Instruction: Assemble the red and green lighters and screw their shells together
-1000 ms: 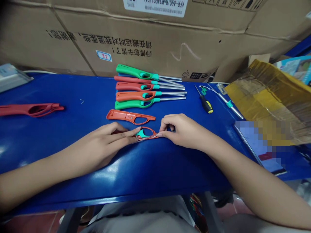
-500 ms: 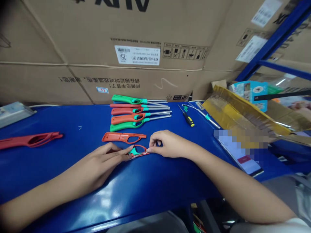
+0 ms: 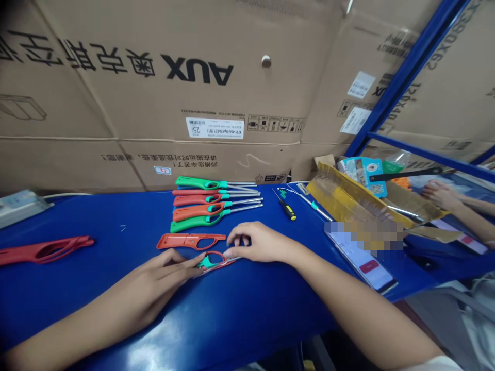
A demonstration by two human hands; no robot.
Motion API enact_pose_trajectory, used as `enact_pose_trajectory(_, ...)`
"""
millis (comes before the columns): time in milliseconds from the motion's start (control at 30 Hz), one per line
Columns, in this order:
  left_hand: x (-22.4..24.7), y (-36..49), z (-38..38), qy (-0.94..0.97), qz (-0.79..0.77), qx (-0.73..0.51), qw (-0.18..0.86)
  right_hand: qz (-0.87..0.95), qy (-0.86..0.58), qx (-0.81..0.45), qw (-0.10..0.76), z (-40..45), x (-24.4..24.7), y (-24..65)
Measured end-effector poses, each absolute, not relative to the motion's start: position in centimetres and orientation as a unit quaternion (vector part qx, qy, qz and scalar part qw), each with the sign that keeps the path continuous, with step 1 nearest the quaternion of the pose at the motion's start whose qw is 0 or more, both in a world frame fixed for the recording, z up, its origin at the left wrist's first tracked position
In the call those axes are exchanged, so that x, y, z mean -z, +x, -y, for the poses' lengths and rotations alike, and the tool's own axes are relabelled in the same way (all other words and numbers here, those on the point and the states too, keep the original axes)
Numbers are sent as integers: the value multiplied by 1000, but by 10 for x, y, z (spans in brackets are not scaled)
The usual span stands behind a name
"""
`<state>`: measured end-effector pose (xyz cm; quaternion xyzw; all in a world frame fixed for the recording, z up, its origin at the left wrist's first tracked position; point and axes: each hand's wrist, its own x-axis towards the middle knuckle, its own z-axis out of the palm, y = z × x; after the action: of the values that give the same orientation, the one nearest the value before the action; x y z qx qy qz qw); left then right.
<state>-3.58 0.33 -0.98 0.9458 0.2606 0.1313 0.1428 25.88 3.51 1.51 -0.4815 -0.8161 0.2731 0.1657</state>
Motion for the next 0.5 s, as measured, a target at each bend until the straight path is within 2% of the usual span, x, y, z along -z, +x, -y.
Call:
enact_pose_trajectory(133, 8, -38, -6, 952, -245, -140, 119, 752, -603, -113, 241, -64, -22, 293)
enact_pose_trajectory(200, 8, -39, -8, 955, -237, -148, 101, 696, -673, -27, 249, -79, -23, 318)
enact_pose_trajectory(300, 12, -42, -10, 959, -225, -156, 72, 621, -754, 37, 212, -95, -18, 352)
enact_pose_trajectory(500, 14, -44, -13, 960, -221, -162, 54, 565, -816, 50, 115, -105, -2, 381)
